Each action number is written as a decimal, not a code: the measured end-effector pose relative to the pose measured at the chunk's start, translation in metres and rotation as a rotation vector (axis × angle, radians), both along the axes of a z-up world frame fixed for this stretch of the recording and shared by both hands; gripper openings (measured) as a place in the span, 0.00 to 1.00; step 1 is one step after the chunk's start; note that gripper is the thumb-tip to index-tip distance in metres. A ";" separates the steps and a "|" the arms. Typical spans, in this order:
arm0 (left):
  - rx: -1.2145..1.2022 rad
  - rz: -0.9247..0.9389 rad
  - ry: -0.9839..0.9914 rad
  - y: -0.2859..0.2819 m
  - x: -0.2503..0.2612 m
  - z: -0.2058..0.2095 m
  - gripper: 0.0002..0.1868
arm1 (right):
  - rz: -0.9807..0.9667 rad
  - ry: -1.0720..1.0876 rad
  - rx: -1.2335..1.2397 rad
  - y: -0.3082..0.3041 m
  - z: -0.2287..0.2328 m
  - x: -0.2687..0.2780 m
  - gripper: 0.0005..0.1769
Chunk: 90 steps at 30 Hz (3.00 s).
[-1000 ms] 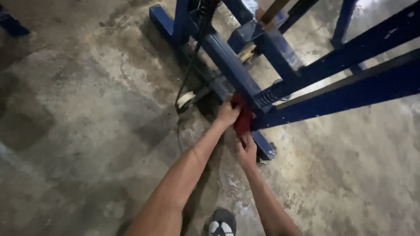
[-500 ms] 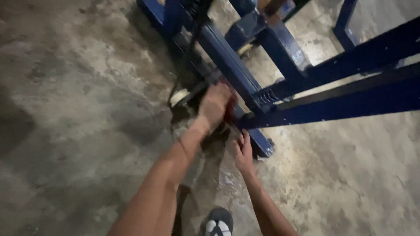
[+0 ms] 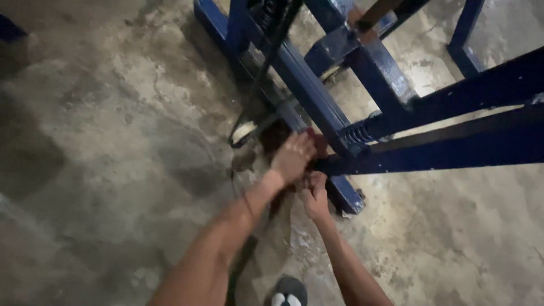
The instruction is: Wiping down the pulley and cable system of a gym machine with a cloth.
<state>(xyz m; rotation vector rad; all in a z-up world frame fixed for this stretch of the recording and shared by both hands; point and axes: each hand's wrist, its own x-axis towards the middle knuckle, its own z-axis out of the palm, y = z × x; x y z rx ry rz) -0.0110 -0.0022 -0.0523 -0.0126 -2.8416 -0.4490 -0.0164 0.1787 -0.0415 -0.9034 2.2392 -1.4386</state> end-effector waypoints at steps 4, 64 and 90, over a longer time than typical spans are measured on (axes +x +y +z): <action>0.102 0.202 -0.071 -0.049 -0.011 0.055 0.28 | 0.028 0.012 -0.171 0.041 -0.013 0.005 0.13; -0.089 0.118 0.066 0.043 0.006 0.018 0.23 | -0.095 0.019 0.215 0.071 -0.008 -0.005 0.17; -0.217 0.037 -0.101 -0.063 0.130 0.262 0.13 | 0.288 -0.666 0.003 0.021 0.121 -0.028 0.30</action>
